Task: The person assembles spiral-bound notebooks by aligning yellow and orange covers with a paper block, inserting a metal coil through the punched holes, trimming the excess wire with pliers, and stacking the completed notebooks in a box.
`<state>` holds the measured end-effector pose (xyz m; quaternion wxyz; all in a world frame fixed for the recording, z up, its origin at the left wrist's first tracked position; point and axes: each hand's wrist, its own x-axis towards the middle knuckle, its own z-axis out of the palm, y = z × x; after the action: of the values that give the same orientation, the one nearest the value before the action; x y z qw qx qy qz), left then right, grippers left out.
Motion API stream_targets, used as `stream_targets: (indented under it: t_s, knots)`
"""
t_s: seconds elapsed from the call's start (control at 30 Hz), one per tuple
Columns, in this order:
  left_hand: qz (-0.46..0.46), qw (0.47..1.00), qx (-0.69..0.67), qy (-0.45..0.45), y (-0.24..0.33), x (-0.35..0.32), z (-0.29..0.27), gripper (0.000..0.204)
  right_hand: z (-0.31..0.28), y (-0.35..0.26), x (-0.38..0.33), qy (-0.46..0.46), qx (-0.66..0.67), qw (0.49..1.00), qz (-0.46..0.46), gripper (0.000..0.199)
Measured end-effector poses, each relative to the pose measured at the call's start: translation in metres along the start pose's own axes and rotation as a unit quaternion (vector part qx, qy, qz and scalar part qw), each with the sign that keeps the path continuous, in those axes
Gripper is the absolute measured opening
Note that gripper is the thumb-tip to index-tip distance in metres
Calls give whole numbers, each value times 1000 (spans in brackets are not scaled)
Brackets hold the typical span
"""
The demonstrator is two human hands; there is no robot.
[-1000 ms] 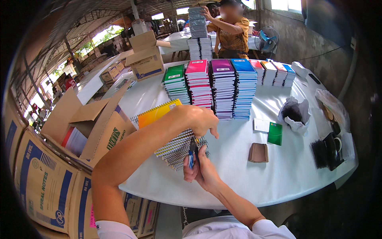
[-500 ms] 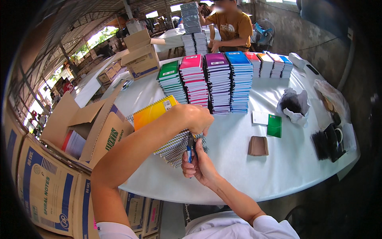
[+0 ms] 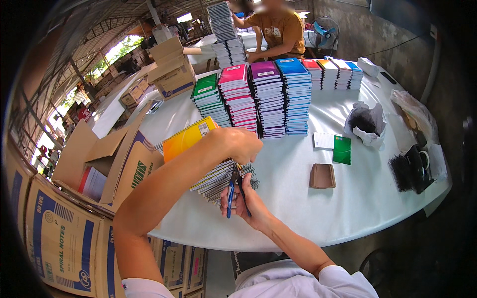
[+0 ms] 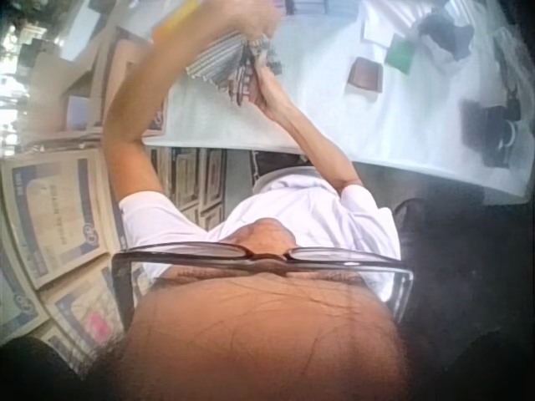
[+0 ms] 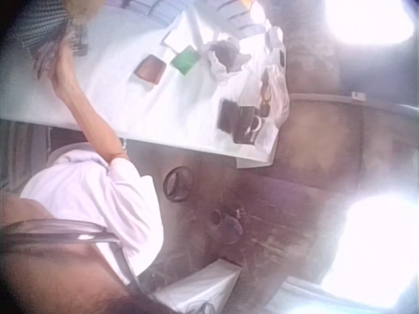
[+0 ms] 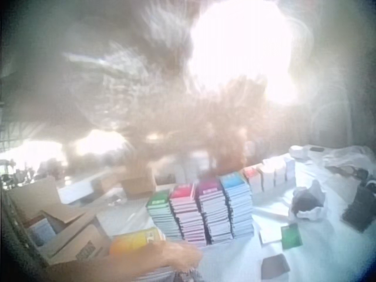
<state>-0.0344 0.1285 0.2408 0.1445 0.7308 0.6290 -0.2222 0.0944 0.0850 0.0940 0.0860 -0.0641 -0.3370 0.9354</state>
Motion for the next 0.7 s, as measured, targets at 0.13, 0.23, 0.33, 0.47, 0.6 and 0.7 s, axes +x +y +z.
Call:
stream_targets:
  t_s: [0.13, 0.23, 0.33, 0.47, 0.6, 0.7]
  knots:
    - [-46, 997, 27, -61, 12, 0, -12, 30, -9, -3, 5, -27, 26, 999, 10, 76]
    - [-34, 997, 57, -39, 7, 2, -3, 17, -21, -2, 7, -89, 80, 992, 47, 76]
    - [-33, 996, 74, -27, 10, 10, 3, 9, -39, 6, 14, -170, 165, 970, 62, 76]
    - [-41, 996, 59, -57, 12, 7, 3, 10, -7, 7, -4, -27, 27, 999, 23, 77]
    - [-30, 999, 30, -19, 5, 10, 12, 13, -6, 9, 1, 2, 27, 1000, 10, 77]
    - [-42, 997, 51, -49, 7, 11, 9, 13, -11, 6, 4, -19, 38, 999, 24, 77]
